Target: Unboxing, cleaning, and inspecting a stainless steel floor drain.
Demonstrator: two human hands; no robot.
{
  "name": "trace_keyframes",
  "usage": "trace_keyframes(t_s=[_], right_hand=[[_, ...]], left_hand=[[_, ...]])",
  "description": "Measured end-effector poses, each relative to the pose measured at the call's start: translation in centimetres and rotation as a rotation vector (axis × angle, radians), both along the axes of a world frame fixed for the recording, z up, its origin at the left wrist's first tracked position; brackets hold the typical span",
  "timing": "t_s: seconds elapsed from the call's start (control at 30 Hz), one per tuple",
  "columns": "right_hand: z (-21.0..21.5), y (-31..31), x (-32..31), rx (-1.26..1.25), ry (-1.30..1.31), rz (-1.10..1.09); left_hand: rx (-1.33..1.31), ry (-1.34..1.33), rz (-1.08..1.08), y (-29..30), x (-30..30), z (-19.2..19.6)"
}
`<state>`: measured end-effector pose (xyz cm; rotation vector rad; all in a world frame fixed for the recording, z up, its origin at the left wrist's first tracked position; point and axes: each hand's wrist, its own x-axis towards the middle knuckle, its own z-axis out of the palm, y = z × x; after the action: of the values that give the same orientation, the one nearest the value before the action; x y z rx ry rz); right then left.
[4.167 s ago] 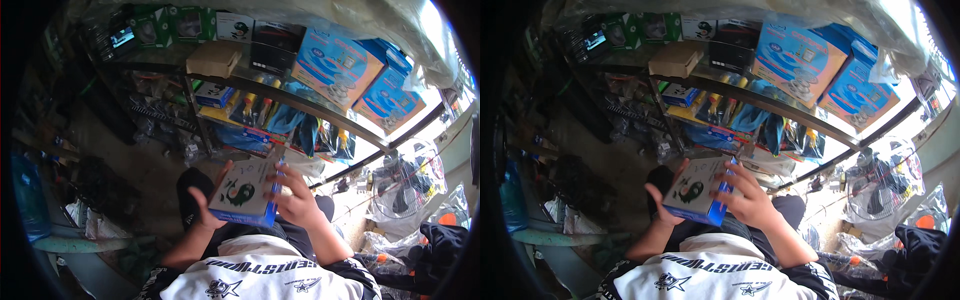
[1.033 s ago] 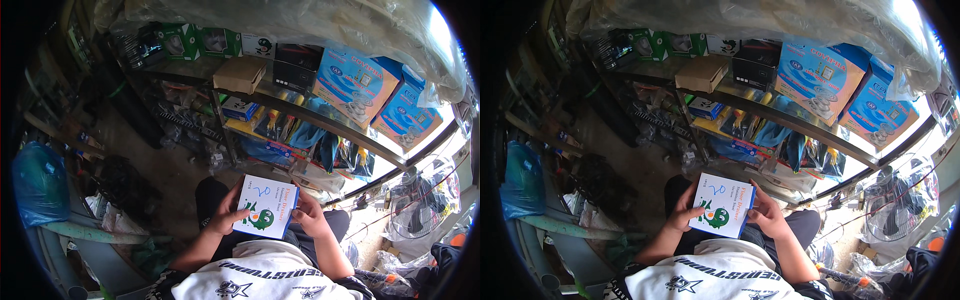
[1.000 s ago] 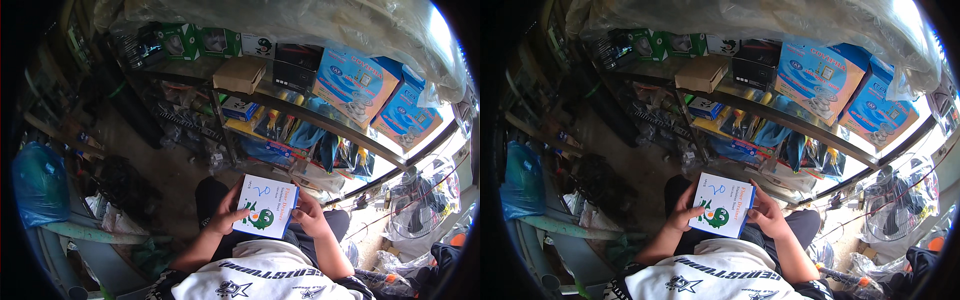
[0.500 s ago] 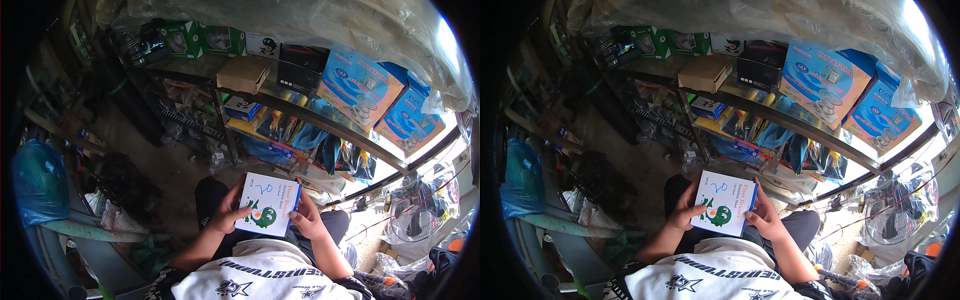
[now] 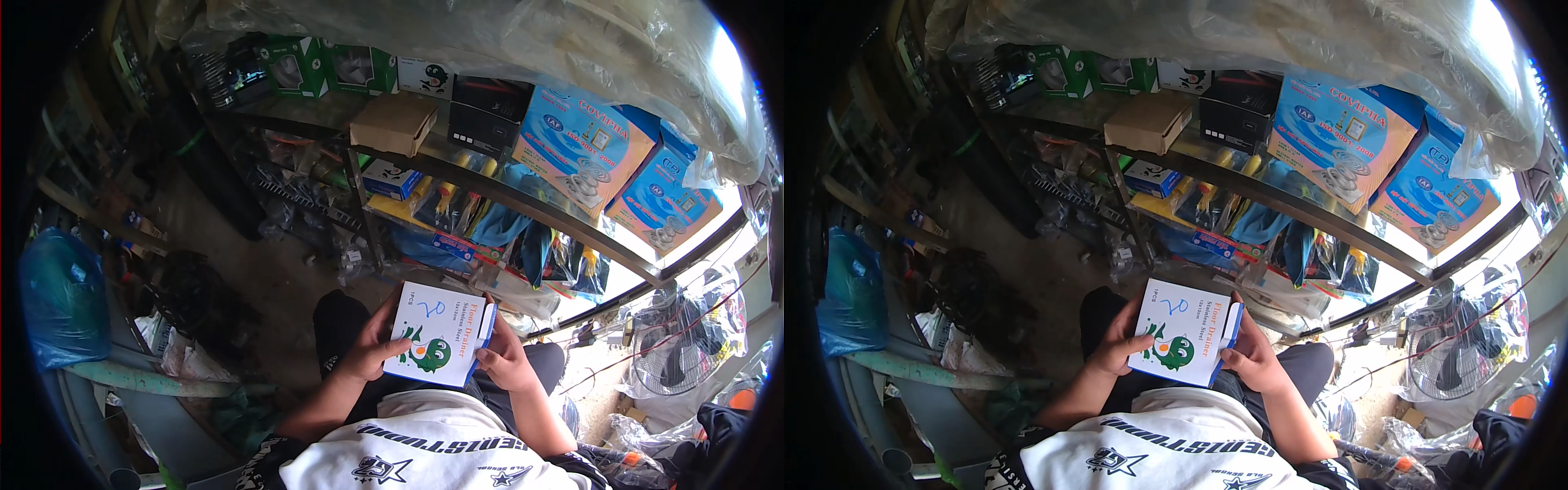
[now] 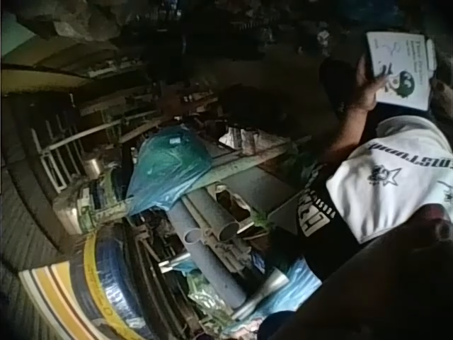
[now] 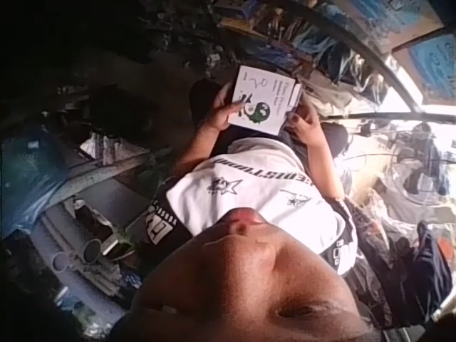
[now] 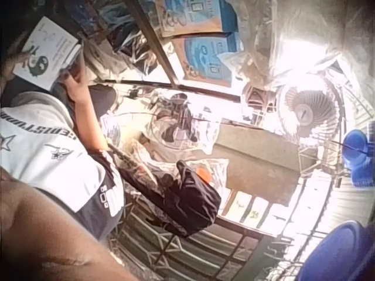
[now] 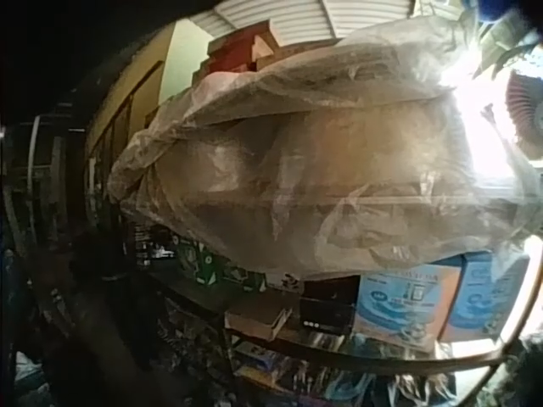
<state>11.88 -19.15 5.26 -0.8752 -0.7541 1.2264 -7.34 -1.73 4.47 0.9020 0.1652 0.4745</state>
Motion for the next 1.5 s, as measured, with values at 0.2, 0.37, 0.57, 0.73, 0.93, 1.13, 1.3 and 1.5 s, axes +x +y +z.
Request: trace_keyframes(t_s=[0.2,0.37,0.57,0.73,0.93,1.13,1.3,1.5], right_hand=[[-1.3,-0.6,0.4,0.033,0.026,-0.004],[-0.1,-0.1,-0.9,0.024,0.139,-0.037],[-1.3,0.8,-1.7,-0.136,-0.062,-0.123],[1.0,1.3,-2.6,-0.296,0.101,0.013],[-0.5,1.3,-2.3,-0.149,-0.175,0.002],[0.2,1.5,-2.0,-0.079,-0.207,0.064],[0.2,1.1,-2.2,-0.106,-0.243,0.049],[-2.9,-0.2,-1.0,-0.171,-0.218,0.004]], left_hand=[[-0.021,-0.002,-0.021,0.2,0.2,0.0],[0.0,0.01,-0.011,0.3,0.0,-0.9],[0.063,0.011,0.142,-0.4,0.1,-1.5],[0.013,-0.014,0.247,0.0,-0.3,-1.5],[0.029,-0.045,0.227,0.8,-0.6,-0.3],[0.029,-0.046,0.191,1.2,-0.9,-0.2],[0.023,-0.054,0.169,1.1,-0.9,-0.3],[-0.112,-0.061,0.15,1.7,-1.4,-1.0]])
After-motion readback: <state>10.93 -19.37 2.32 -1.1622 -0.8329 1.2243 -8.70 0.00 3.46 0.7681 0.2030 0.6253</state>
